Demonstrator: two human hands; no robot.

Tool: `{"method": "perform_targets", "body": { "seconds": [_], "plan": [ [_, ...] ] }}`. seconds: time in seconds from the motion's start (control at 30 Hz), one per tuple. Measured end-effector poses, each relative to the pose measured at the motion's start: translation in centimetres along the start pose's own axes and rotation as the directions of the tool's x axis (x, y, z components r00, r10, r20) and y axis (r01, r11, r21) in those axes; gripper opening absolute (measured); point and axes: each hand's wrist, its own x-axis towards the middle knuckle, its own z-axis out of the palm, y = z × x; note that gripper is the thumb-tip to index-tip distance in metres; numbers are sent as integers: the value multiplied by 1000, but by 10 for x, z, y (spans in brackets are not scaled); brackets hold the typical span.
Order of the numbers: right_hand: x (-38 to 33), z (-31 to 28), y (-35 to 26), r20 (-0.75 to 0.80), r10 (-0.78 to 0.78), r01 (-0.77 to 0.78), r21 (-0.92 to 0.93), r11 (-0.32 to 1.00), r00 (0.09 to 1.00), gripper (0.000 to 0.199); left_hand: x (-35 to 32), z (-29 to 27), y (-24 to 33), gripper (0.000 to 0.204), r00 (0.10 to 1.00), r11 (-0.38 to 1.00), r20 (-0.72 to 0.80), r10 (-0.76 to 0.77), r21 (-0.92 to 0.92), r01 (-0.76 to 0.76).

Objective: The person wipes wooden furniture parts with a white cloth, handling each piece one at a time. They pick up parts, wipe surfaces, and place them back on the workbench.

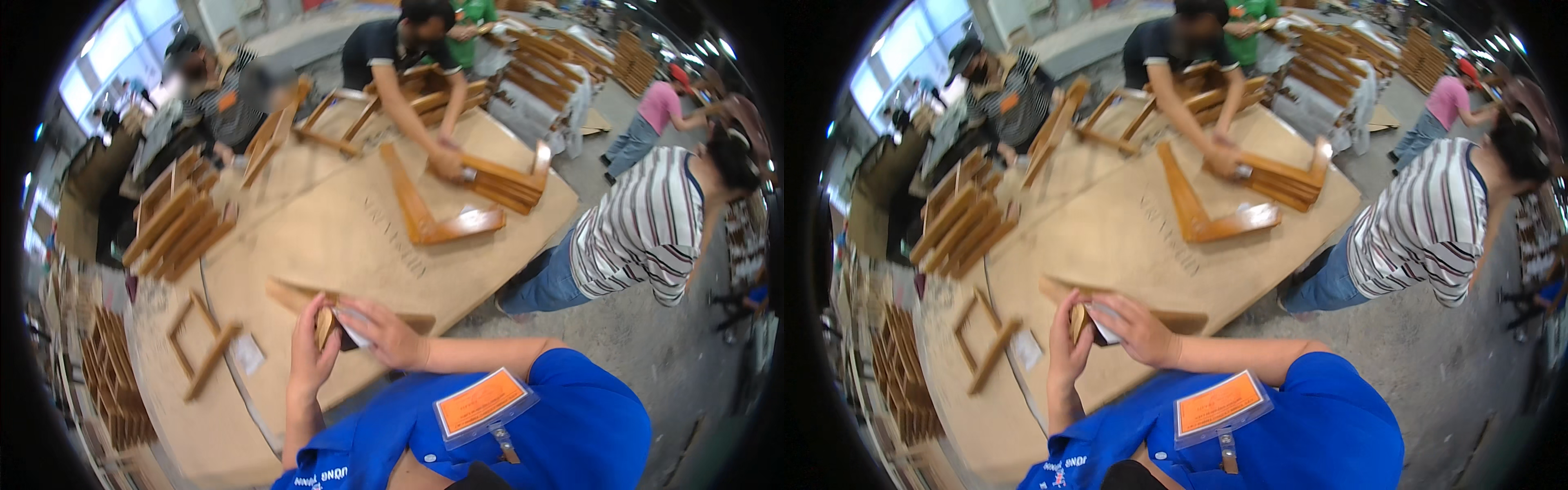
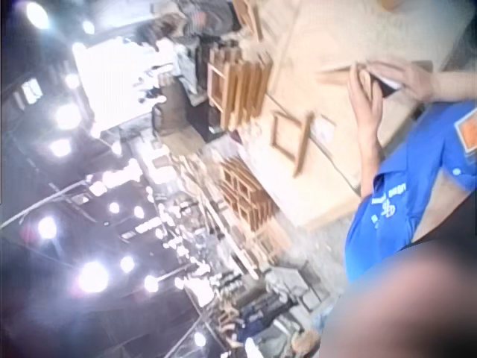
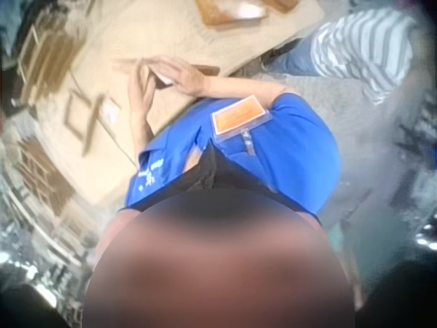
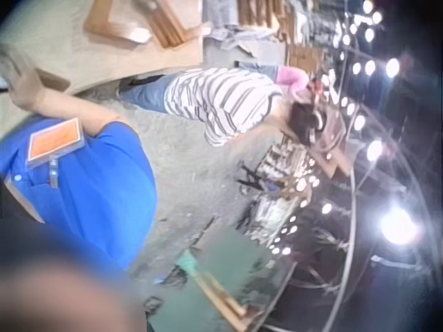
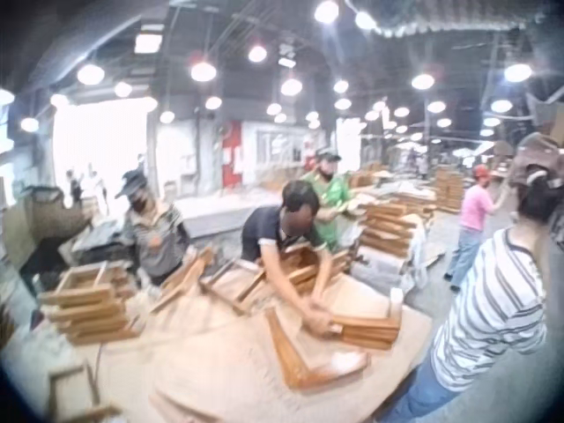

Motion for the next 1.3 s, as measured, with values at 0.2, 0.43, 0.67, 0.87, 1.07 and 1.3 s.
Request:
{"method": "perform_targets", "body": {
  "seconds": [0.2, 0.43, 0.67, 0.87, 1.07, 1.3],
  "plan": [
    [-24, 4, 36, -186, -107, 71, -192, 979, 977, 76, 32, 5, 3, 60, 990, 997, 140, -8, -80, 19],
    [-18, 10, 53, -231, -124, 16, -420, 907, 965, 76, 77, 25, -2, 43, 991, 941, 134, 1, -335, 44],
    [-4, 10, 69, -321, -99, -77, -493, 867, 942, 71, 111, 46, -12, 39, 991, 919, 132, 21, -392, 33],
    [1, 8, 72, -319, -77, -109, -528, 842, 944, 72, 118, 52, -12, 38, 989, 956, 126, 71, -293, -31],
    [7, 0, 62, -336, -79, -100, -485, 869, 939, 76, 119, 48, -14, 37, 982, 954, 171, 79, -298, -25],
    [-20, 10, 72, -296, -23, -143, -526, 839, 955, 71, 111, 45, -17, 36, 984, 960, 142, 108, -273, -66]
  ]
}}
